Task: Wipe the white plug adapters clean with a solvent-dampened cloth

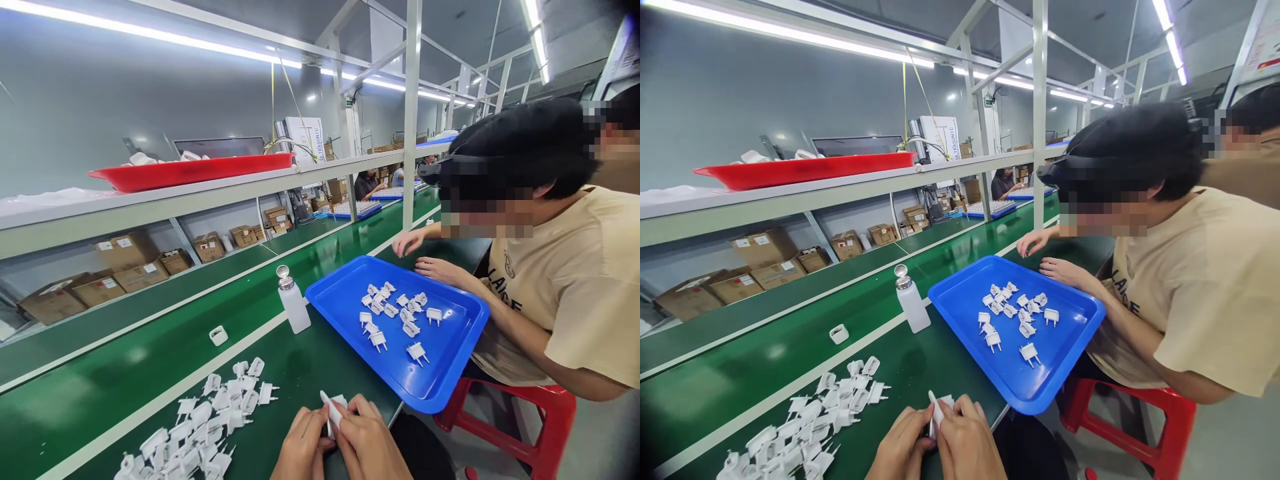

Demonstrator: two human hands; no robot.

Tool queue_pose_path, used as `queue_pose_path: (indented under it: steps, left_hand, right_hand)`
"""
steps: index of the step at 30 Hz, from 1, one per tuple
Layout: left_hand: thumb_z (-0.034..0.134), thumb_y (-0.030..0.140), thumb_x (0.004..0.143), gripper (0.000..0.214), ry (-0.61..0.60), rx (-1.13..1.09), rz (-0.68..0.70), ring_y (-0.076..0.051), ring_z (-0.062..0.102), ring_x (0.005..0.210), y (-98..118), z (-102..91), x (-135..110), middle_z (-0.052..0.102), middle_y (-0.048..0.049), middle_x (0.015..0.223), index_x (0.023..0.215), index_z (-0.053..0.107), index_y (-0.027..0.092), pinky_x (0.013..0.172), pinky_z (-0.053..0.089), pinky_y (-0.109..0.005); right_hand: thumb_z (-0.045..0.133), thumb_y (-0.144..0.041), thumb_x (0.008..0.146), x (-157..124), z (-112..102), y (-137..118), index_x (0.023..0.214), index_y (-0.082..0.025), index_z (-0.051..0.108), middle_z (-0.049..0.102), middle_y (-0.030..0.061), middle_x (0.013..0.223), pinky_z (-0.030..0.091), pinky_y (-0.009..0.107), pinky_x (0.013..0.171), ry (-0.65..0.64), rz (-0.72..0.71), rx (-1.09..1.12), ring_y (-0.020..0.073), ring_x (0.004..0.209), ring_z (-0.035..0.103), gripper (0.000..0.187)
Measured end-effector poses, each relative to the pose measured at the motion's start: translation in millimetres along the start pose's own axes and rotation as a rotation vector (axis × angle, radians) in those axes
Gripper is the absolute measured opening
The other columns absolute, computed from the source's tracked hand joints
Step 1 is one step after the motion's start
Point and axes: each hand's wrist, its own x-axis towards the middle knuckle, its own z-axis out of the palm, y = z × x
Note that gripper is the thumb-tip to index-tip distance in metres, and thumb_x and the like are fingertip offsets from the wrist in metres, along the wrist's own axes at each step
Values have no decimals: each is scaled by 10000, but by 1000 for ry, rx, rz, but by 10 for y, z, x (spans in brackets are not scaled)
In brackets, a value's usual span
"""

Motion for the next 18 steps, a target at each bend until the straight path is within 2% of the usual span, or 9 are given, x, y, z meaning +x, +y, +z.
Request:
queue_pose_path:
  steps: [3, 4, 7, 9, 10, 12, 14, 16, 18]
  left_hand:
    - [444, 29, 879, 392, 10, -17, -1, -221, 662, 736, 18, -9, -15, 751, -68, 853, 1101, 706, 217, 668, 586, -303]
    - [443, 31, 878, 387, 20, -23, -10, -219, 666, 734, 21, -19, -14, 753, -67, 850, 1081, 713, 219, 672, 586, -304]
    - [504, 82, 876, 296, 41, -69, -92, -211, 680, 702, 54, -78, 28, 739, -50, 784, 979, 744, 222, 673, 591, -304]
    - [607, 157, 858, 196, 34, -185, -219, -205, 716, 692, 137, -151, 108, 755, -35, 778, 964, 758, 223, 674, 610, -296]
    - [664, 204, 844, 170, 34, -273, -290, -208, 744, 715, 209, -197, 166, 781, -37, 817, 983, 762, 220, 688, 625, -294]
    - [752, 312, 823, 214, 62, -452, -397, -235, 788, 815, 413, -302, 310, 823, -65, 962, 1010, 768, 208, 751, 651, -306]
    - [798, 413, 807, 300, 129, -563, -409, -272, 793, 924, 667, -404, 474, 819, -107, 1093, 1001, 781, 185, 825, 658, -336]
    - [842, 454, 771, 358, 196, -586, -356, -285, 794, 918, 906, -479, 630, 822, -127, 1081, 980, 796, 167, 824, 668, -348]
    - [868, 448, 751, 380, 250, -554, -269, -283, 799, 867, 1078, -514, 753, 832, -126, 1022, 994, 807, 163, 776, 680, -346]
  right_hand:
    - [577, -96, 898, -225, 99, 55, 1219, -157, 663, 796, 44, 1098, 440, 312, 584, 100, -150, -37, 181, 715, 607, 338]
    - [567, -96, 912, -284, 118, 69, 1258, -140, 651, 789, 58, 1154, 435, 316, 559, 128, -191, -49, 179, 690, 604, 360]
    - [548, -93, 941, -327, 35, 95, 1186, -194, 692, 804, 19, 1117, 446, 284, 522, 172, -245, -52, 157, 616, 593, 301]
    - [534, -122, 960, -239, -192, 105, 1107, -237, 715, 816, -21, 958, 481, 234, 534, 166, -217, -22, 142, 599, 597, 260]
    - [522, -139, 972, -173, -354, 106, 1089, -242, 721, 800, -24, 883, 497, 207, 551, 157, -165, -2, 137, 606, 604, 253]
    - [483, -124, 1002, -18, -718, 93, 1190, -194, 706, 756, 30, 858, 539, 191, 667, 139, -8, 16, 143, 725, 672, 300]
    - [526, -317, 1030, 147, -1025, 36, 1152, -214, 746, 732, 56, 860, 541, 220, 673, 266, 350, 82, 167, 735, 692, 273]
    - [586, -497, 979, 301, -1170, -90, 974, -221, 801, 740, 72, 848, 531, 248, 648, 415, 573, 216, 196, 731, 699, 350]
    - [668, -620, 882, 421, -1132, -273, 873, -200, 813, 770, 89, 833, 543, 282, 667, 569, 802, 476, 248, 787, 713, 445]
